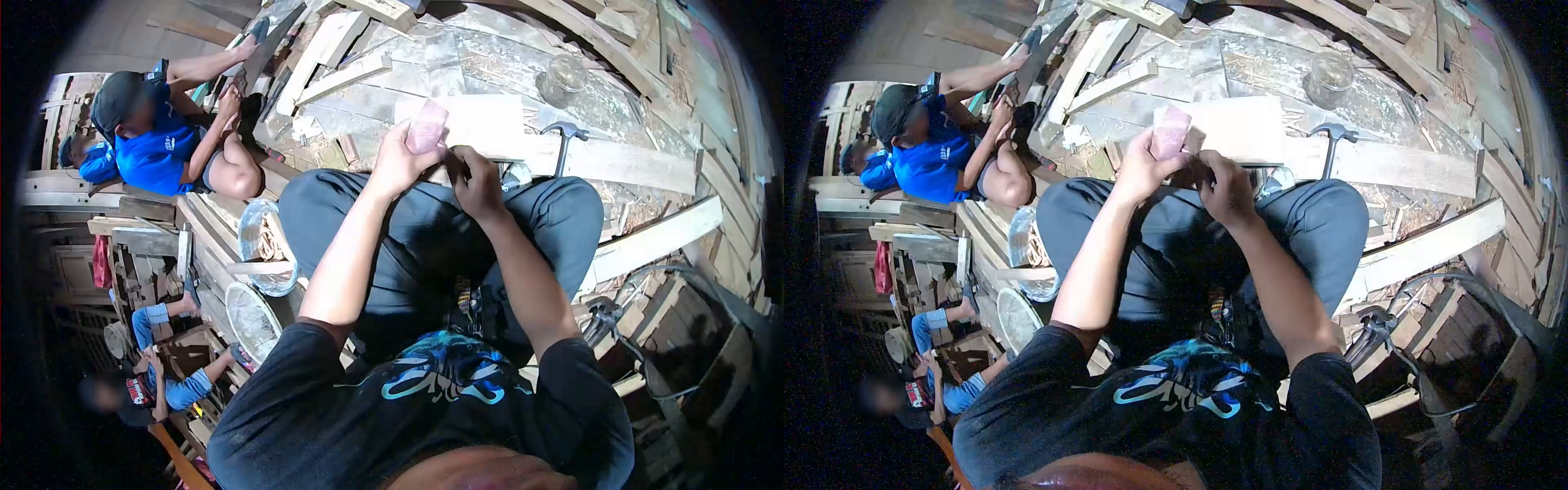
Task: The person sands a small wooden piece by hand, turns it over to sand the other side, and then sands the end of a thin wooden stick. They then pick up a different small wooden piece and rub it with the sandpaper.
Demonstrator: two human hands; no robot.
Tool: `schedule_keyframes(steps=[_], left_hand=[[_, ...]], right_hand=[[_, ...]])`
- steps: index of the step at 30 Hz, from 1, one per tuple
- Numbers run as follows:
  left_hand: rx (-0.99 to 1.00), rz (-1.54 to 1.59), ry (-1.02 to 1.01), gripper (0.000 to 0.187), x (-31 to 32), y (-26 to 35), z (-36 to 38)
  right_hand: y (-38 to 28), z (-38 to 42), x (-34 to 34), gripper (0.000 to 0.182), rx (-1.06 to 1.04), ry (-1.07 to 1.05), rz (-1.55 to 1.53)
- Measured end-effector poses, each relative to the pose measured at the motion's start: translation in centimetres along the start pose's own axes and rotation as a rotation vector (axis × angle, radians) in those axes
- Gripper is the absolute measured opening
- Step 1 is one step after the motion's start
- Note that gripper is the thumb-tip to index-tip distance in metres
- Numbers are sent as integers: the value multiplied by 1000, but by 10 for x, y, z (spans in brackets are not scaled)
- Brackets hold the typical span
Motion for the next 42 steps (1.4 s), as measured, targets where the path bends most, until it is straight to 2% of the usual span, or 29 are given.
schedule_keyframes(steps=[5, 8, 9, 13, 16, 17, 23, 26, 29, 33, 36, 37, 42], left_hand=[[-155, 192, 62, 33, -6, -4, 0], [-142, 171, 79, 33, -7, -6, -2], [-83, 177, 77, 34, -5, -7, -3], [-8, 44, -31, 40, 2, -6, -2], [44, 13, -18, 41, 3, 5, -2], [-62, -61, -17, 41, 2, 6, 1], [-64, -20, -27, 34, 2, -1, 0], [-2, -37, -27, 34, 3, 1, 0], [10, -118, -38, 34, 4, 3, 0], [32, -35, 18, 33, -1, 5, 1], [-105, 1, 76, 34, -9, 2, 0], [-41, 66, 74, 32, -11, -4, -2], [59, -34, 8, 36, 1, -1, -1]], right_hand=[[-1, 0, 1, 31, 34, -3, -1], [-6, 1, -1, 31, -12, 39, 14], [-4, 1, 0, 31, 1, 20, 13], [4, 2, 2, 30, 16, -13, -6], [0, 1, -1, 31, 24, -10, 8], [-2, 1, -2, 31, 31, -10, 17], [1, 2, 1, 30, 9, 18, -14], [0, 0, 1, 28, 15, -8, -25], [-8, -2, -4, 11, -80, 76, 16], [-3, -1, 2, 21, -2, 20, 1], [-3, 0, 3, 19, 7, -3, -1], [-2, -1, 4, 19, -9, 11, 10], [-2, -1, 2, 19, -10, 3, 1]])
Point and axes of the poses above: each hand's wrist, its own z-axis away from the middle knuckle, its own x-axis out of the palm, y = z × x, the point moved 5 cm from there along -z, towards the middle knuckle, and after that the axes turned 3 degrees about -x, right-handed, at the moved point
